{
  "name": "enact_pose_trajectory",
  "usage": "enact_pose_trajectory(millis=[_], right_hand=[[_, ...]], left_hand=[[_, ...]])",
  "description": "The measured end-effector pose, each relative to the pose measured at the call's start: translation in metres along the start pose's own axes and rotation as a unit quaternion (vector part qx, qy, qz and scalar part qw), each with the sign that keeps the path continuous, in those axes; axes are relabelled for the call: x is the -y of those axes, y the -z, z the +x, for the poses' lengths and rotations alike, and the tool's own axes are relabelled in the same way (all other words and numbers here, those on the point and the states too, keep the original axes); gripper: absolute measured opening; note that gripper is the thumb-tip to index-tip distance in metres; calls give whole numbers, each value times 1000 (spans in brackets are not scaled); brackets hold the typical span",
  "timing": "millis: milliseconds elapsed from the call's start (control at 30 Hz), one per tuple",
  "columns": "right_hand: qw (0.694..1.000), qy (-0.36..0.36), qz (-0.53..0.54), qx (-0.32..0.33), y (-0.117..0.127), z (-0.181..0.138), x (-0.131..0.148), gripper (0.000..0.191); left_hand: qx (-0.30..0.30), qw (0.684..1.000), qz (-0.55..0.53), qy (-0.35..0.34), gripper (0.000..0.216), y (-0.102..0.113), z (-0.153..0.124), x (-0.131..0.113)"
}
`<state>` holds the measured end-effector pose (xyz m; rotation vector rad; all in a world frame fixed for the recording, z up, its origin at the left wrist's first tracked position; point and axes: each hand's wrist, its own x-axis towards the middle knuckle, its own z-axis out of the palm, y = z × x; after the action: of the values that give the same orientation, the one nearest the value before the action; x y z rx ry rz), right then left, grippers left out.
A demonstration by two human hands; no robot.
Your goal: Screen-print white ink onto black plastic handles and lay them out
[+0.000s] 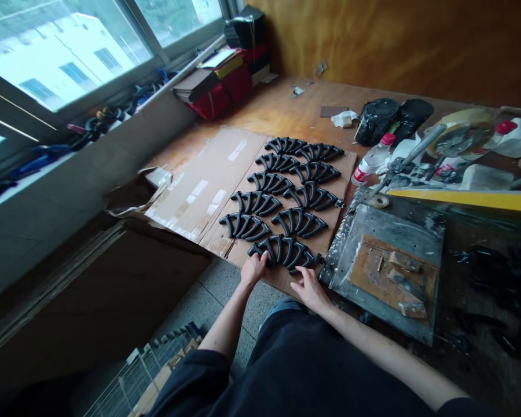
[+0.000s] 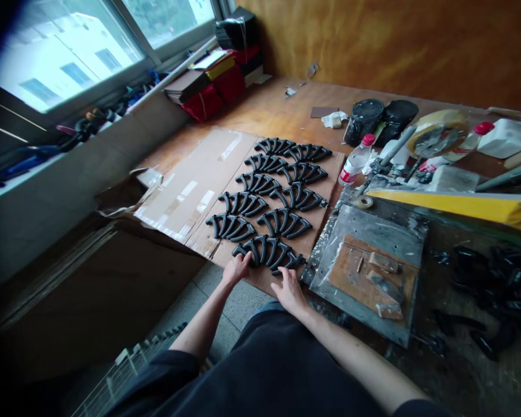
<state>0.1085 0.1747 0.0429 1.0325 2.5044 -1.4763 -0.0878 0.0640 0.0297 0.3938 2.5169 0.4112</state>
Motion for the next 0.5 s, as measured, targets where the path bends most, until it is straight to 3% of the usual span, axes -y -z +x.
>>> enact_pose_trajectory(millis=[167, 300, 500], right_hand=[[985, 23, -155, 65, 14, 3, 17, 74], [948, 37, -297, 112, 16, 16, 35, 73], [938, 57, -318, 124, 18, 21, 38, 69]], left_hand=[[-10, 1000, 2, -1, 63, -2, -6, -1], [-27, 1000, -6, 11, 60, -4, -11, -4], [-53, 998, -27, 27, 49, -5, -14, -6]])
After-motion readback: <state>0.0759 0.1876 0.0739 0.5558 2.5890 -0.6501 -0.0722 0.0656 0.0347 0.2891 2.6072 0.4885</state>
